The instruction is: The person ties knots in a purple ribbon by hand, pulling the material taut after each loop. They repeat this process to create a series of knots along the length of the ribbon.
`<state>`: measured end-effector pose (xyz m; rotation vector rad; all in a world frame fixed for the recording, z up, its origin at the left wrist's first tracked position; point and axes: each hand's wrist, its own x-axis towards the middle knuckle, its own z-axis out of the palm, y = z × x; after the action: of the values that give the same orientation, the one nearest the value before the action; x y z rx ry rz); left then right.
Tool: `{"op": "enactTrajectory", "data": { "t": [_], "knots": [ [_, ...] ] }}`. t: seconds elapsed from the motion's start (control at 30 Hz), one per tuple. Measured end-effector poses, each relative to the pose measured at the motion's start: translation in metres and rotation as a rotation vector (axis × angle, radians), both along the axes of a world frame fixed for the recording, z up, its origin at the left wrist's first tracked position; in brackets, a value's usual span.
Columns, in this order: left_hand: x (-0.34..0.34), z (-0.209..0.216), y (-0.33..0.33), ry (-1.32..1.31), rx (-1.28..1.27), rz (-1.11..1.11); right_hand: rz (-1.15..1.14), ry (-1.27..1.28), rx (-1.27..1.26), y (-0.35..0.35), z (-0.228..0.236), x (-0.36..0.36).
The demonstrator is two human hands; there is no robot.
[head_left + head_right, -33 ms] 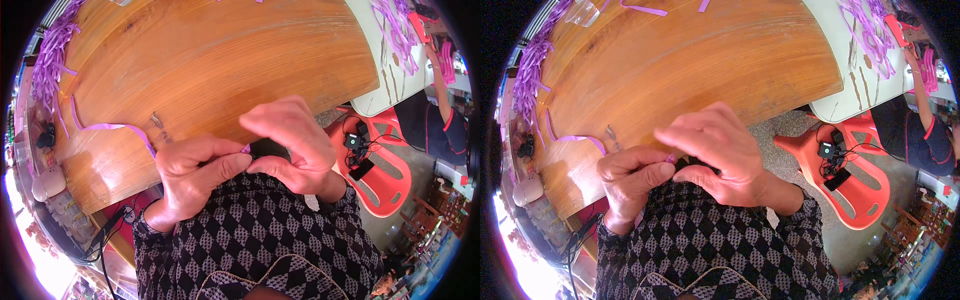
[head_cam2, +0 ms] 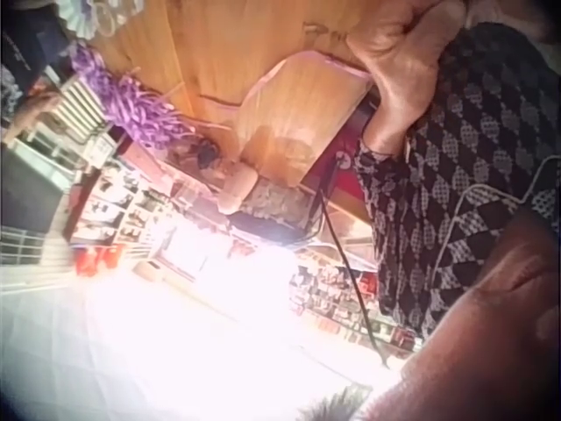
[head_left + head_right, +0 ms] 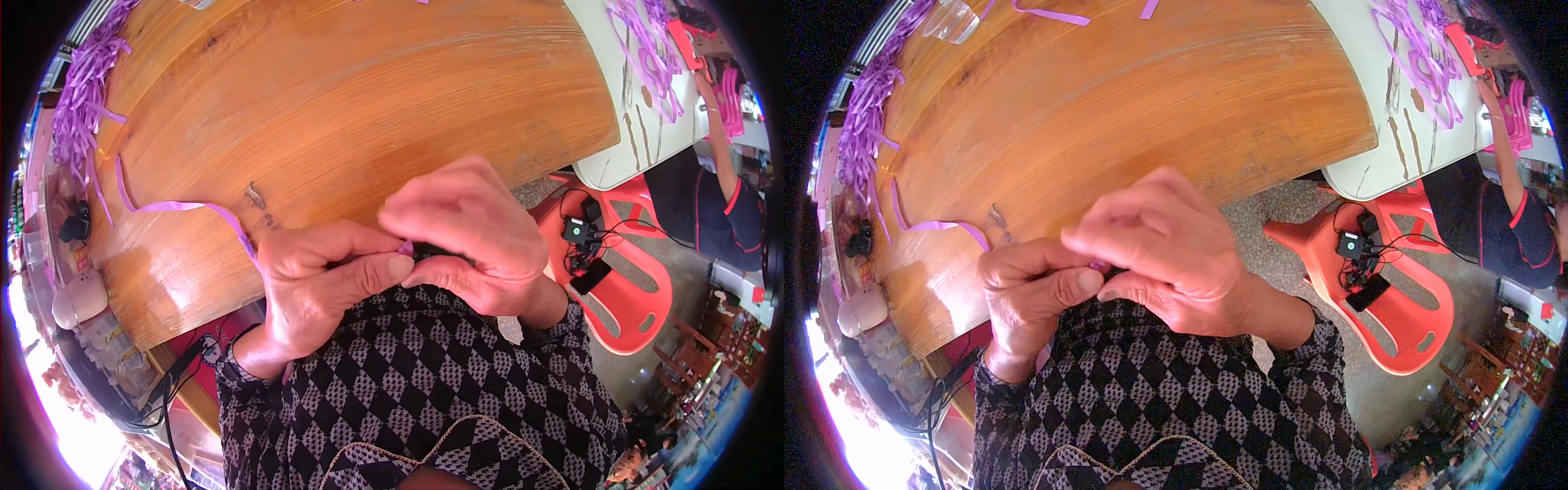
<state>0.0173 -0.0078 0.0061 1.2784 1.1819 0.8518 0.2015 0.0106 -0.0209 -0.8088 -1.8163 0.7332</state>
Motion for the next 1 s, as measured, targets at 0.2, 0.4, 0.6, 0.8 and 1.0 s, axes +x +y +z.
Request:
{"op": "enactTrajectory", "data": {
  "t": [0.2,0.4,0.6,0.8,1.0],
  "knots": [
    [-0.007,0.002,0.009,-0.303,-0.501,-0.088,0.163,0.051,0.091,0.007,-0.005,0.002],
    [-0.010,0.013,0.009,-0.098,-0.472,-0.146,0.224,0.067,-0.071,0.001,-0.004,0.001],
    [-0.012,0.007,0.005,-0.193,-0.570,-0.040,0.218,0.049,-0.034,0.003,-0.004,0.004],
    [-0.006,-0.001,0.000,-0.195,-0.513,0.052,0.209,0.051,-0.075,0.003,0.000,0.002],
    [-0.011,0.003,0.001,-0.228,-0.579,-0.058,0.271,0.071,-0.120,0.000,-0.003,0.002]
  ]
}}
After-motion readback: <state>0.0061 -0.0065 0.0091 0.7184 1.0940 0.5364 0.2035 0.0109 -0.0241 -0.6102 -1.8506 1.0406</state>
